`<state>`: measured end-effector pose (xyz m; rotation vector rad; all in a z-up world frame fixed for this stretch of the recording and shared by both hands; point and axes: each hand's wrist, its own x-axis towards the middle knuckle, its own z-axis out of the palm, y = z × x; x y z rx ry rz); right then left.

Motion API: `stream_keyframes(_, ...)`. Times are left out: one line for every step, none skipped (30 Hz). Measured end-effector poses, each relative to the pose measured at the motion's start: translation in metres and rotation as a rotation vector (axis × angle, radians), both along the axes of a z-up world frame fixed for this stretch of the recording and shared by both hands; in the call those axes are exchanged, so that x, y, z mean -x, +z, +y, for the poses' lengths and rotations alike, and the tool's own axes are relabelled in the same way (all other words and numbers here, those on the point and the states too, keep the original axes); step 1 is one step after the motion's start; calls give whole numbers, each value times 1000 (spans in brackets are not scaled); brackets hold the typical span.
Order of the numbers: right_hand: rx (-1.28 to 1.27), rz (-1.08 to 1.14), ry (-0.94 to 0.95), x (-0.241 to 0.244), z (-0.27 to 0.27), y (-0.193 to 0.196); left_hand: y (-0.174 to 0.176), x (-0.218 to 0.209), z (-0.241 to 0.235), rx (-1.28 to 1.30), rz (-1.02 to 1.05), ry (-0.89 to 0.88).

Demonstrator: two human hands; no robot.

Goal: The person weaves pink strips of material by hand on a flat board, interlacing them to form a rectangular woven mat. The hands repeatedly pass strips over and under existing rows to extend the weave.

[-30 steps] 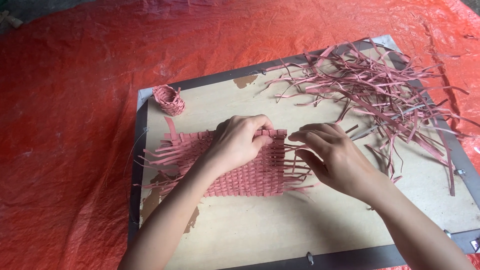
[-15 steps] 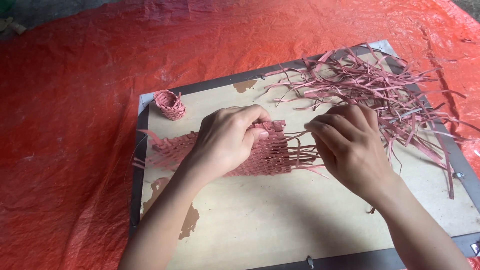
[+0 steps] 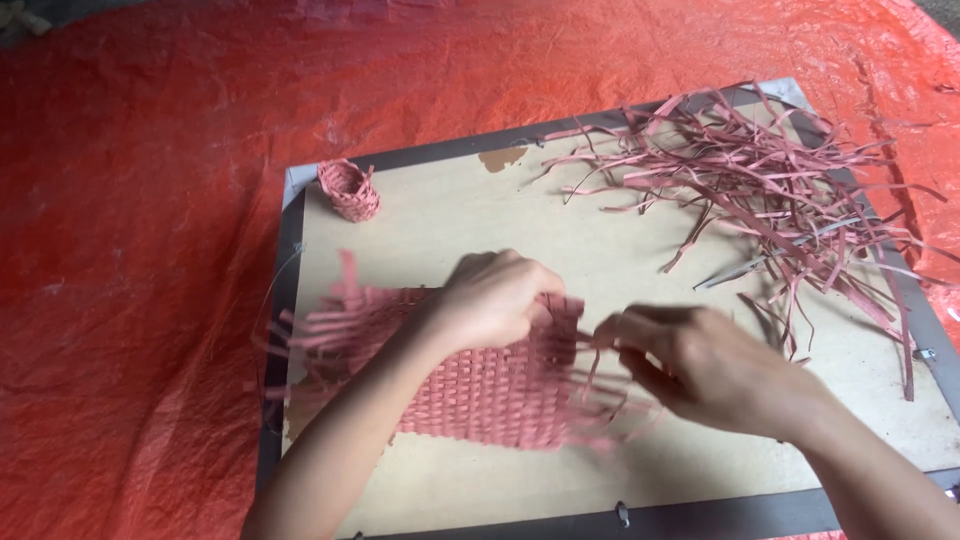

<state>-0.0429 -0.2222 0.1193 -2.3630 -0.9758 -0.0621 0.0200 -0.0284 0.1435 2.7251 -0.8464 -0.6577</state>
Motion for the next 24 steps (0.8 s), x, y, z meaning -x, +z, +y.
stream_keyframes(-13,195,75,1,2,-11,-16,-3,-2,-57,37,-77)
stream_keyframes(-7,209,82,1,4,-26,-31,-5,-5,-51,50,-69)
stream_keyframes(10,369,62,1,7,-40,-47,-8,-8,-121,130,-122)
stream_keyframes(29,531,42,3,9,-55,-64,-10,-12,-190,211,-176)
stream_keyframes(38,546,48,4,11,-62,-71,-9,-13,-182,227,-170)
stream_keyframes(-12,660,14,5,14,-69,-78,-10,-14,-203,274,-169)
stream_keyframes(-62,773,-22,6,16,-75,-85,-10,-15,-224,321,-168)
stream_keyframes(-58,782,-18,5,14,-84,-97,-8,-12,-220,330,-165)
stream_keyframes(-142,820,16,5,11,-93,-109,-6,-9,-104,293,-155)
stream_keyframes(-228,856,48,4,9,-101,-121,-4,-6,11,255,-145)
stream_keyframes(-225,864,49,4,7,-105,-128,6,0,15,263,-142)
stream_keyframes(-264,804,33,4,5,-109,-136,16,7,210,0,-137)
stream_keyframes(-303,743,17,3,2,-114,-143,25,13,401,-266,-129)
stream_keyframes(-305,748,15,2,1,-117,-149,38,16,400,-260,-130)
stream_keyframes(-366,719,64,1,-1,-121,-155,51,20,469,-392,-69)
stream_keyframes(-429,689,109,2,-3,-125,-161,65,23,539,-522,-14)
stream_keyframes(-434,695,102,0,-2,-128,-169,72,25,539,-513,-18)
stream_keyframes(-488,692,124,0,-2,-130,-177,82,26,566,-469,6)
stream_keyframes(-543,689,145,-1,0,-132,-185,92,28,593,-425,29)
stream_keyframes(-538,696,146,-2,2,-130,-192,93,28,596,-421,37)
stream_keyframes(-561,683,140,-2,6,-129,-198,94,28,576,-443,43)
stream_keyframes(-585,670,135,-3,10,-127,-204,96,28,556,-465,51)
stream_keyframes(-580,678,138,-3,13,-127,-207,97,29,557,-461,59)
stream_keyframes(-537,646,92,-3,15,-128,-211,99,29,526,-439,48)
